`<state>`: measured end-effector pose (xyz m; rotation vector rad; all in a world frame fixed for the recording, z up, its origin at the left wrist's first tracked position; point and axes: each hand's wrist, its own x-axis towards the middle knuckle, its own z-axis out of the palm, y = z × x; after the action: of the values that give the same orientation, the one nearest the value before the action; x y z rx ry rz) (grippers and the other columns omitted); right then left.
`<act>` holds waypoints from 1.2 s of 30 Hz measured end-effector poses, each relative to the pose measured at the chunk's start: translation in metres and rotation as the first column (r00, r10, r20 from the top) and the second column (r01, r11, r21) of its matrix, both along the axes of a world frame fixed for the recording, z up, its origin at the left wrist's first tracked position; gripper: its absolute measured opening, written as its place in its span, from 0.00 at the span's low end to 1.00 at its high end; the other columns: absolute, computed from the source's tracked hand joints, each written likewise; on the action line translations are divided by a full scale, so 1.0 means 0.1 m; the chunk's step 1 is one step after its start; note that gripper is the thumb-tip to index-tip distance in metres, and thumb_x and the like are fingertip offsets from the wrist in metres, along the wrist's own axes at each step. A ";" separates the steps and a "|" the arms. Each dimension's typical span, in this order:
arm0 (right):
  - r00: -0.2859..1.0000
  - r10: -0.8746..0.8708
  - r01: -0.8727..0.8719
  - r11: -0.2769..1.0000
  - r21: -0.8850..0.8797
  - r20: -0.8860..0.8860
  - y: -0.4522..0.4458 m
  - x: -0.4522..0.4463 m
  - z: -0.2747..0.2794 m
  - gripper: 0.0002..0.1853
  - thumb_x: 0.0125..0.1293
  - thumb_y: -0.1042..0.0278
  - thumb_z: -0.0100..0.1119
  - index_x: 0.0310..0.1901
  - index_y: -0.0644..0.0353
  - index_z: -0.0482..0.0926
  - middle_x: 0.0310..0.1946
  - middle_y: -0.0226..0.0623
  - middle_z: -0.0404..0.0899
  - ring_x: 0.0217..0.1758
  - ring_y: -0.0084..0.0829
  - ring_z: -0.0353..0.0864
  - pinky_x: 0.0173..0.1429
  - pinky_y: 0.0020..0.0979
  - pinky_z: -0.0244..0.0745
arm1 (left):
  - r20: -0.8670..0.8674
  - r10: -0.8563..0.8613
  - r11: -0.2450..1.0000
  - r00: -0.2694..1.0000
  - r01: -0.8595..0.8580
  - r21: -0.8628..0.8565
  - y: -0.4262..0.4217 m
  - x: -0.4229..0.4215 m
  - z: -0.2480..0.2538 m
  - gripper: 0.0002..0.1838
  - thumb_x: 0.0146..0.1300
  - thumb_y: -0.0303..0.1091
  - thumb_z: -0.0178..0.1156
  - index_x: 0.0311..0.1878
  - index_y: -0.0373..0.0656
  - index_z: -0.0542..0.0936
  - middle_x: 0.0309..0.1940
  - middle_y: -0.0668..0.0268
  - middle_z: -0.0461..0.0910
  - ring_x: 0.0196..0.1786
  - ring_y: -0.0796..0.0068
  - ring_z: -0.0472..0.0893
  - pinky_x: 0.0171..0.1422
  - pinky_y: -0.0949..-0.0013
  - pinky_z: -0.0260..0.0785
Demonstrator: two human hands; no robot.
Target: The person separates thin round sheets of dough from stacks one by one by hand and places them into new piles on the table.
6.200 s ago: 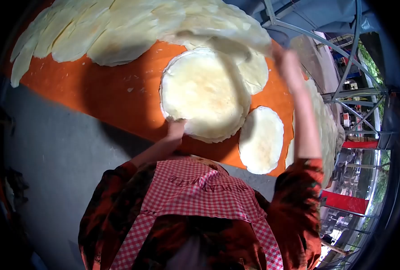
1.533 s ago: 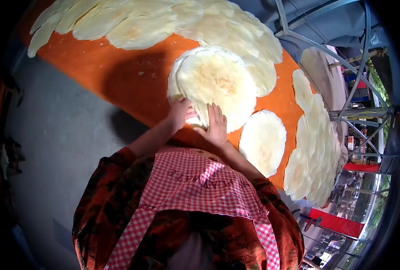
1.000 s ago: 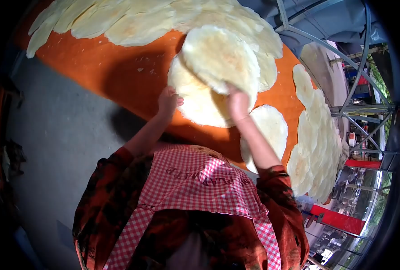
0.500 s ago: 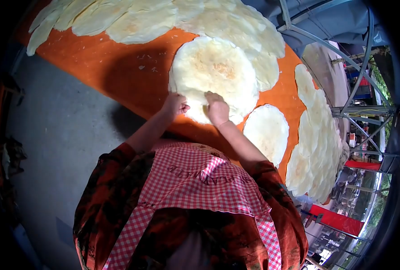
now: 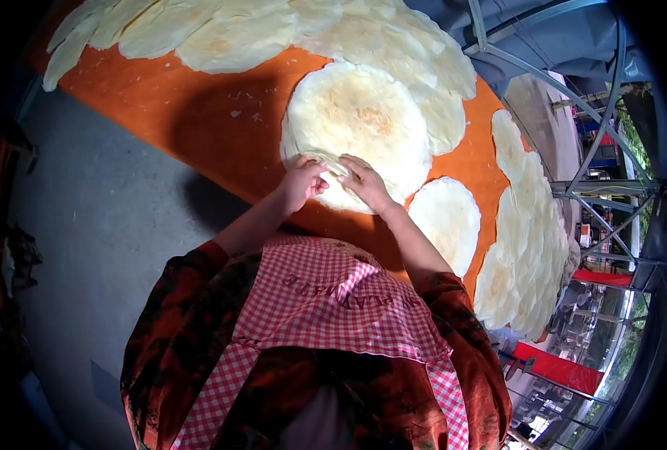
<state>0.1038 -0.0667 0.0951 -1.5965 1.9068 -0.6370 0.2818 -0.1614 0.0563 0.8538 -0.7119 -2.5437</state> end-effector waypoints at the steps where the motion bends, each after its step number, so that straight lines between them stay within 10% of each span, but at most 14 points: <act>1: 1.000 0.000 0.000 1.000 0.012 0.012 -0.01 -0.03 -0.02 0.27 0.63 0.52 0.59 0.59 0.60 0.73 0.64 0.40 0.69 0.68 0.37 0.64 0.71 0.33 0.60 | -0.013 -0.002 1.000 1.000 0.002 -0.003 0.02 0.01 -0.01 0.14 0.64 0.33 0.58 0.50 0.47 0.68 0.36 0.67 0.76 0.31 0.77 0.77 0.35 0.74 0.70; 21: 0.932 0.004 -0.041 0.995 -0.092 -0.363 0.05 0.18 -0.12 0.33 0.61 0.49 0.60 0.63 0.60 0.68 0.65 0.45 0.66 0.69 0.41 0.63 0.69 0.39 0.62 | 0.123 0.023 0.995 0.992 -0.010 -0.101 0.04 -0.09 -0.25 0.14 0.62 0.26 0.53 0.51 0.45 0.67 0.31 0.67 0.75 0.23 0.78 0.74 0.26 0.75 0.68; 29: 0.920 -0.228 0.152 0.958 -0.245 -0.320 -0.04 0.35 -0.18 0.28 0.54 0.73 0.59 0.60 0.62 0.71 0.56 0.50 0.75 0.56 0.45 0.77 0.59 0.40 0.73 | 0.389 0.174 0.973 0.905 -0.097 -0.210 0.10 -0.28 -0.11 0.12 0.64 0.30 0.55 0.49 0.42 0.68 0.29 0.64 0.77 0.19 0.79 0.73 0.20 0.76 0.65; 33: 0.807 -0.133 -0.112 0.922 -0.369 -0.576 -0.10 0.25 -0.33 0.27 0.46 0.82 0.59 0.53 0.64 0.77 0.47 0.47 0.81 0.46 0.42 0.82 0.51 0.38 0.78 | 0.356 0.212 0.952 0.910 -0.109 -0.287 0.12 -0.26 -0.21 0.15 0.64 0.29 0.55 0.51 0.39 0.64 0.31 0.60 0.77 0.18 0.77 0.73 0.17 0.75 0.62; 36: 0.941 -0.241 0.255 0.967 0.028 -0.235 -0.44 -0.22 0.30 0.18 0.55 0.75 0.62 0.49 0.64 0.80 0.38 0.47 0.83 0.38 0.35 0.84 0.47 0.35 0.80 | 0.405 0.203 0.964 0.891 -0.108 -0.245 0.08 -0.30 -0.23 0.18 0.64 0.28 0.56 0.53 0.36 0.61 0.34 0.56 0.75 0.17 0.76 0.71 0.15 0.73 0.59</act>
<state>0.0814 -0.1104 0.1249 -1.4579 2.3019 -0.5081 0.2522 -0.1539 0.0338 1.3509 -0.9840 -2.1032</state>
